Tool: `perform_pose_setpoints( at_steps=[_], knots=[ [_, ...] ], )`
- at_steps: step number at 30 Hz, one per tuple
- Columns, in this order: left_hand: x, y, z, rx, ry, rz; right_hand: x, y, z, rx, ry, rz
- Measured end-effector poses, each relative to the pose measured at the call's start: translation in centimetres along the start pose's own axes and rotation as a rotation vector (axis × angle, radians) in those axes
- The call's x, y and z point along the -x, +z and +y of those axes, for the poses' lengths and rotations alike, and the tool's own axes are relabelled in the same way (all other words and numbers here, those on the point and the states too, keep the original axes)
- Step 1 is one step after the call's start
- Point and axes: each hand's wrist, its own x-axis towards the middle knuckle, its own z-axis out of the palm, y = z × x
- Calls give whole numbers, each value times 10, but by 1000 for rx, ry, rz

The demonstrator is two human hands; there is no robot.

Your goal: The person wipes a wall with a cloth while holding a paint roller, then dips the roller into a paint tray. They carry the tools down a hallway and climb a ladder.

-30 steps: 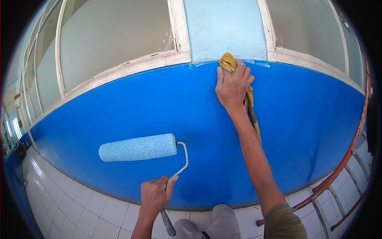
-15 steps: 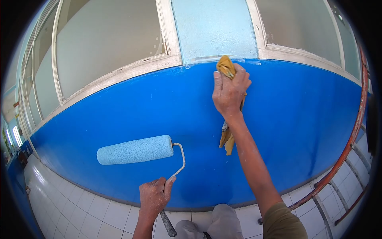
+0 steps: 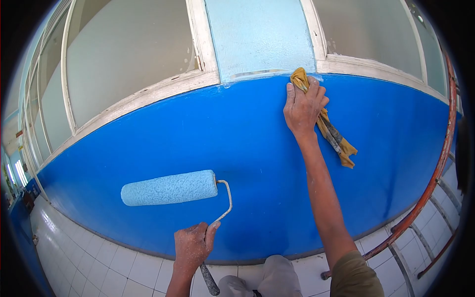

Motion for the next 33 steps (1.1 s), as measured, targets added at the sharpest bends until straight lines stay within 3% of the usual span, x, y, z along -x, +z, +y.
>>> perform_pose_setpoints(
  at_steps=[15, 17, 19, 21, 23, 25, 28, 33],
  knots=[
    [3, 3, 0, 16, -37, 6, 6, 18, -94, -203, -182, 10],
    [4, 4, 0, 18, -48, 5, 7, 12, -108, -514, -202, -206],
    [6, 4, 0, 10, -55, 3, 13, -5, -118, -687, -177, -208],
    [6, 5, 0, 9, -51, 14, 25, -19, -120, -1102, 121, -245],
    [7, 2, 3, -4, -72, 3, 33, -44, -96, -1197, 191, -315],
    [7, 3, 4, -22, -97, -10, 36, -65, -70, -1694, 974, -700],
    [11, 4, -2, -3, -122, 1, 47, -66, -31, -1797, 1073, -870],
    [12, 5, -4, 7, -148, 27, 53, -68, 4, -1819, 1104, -929]
  ],
)
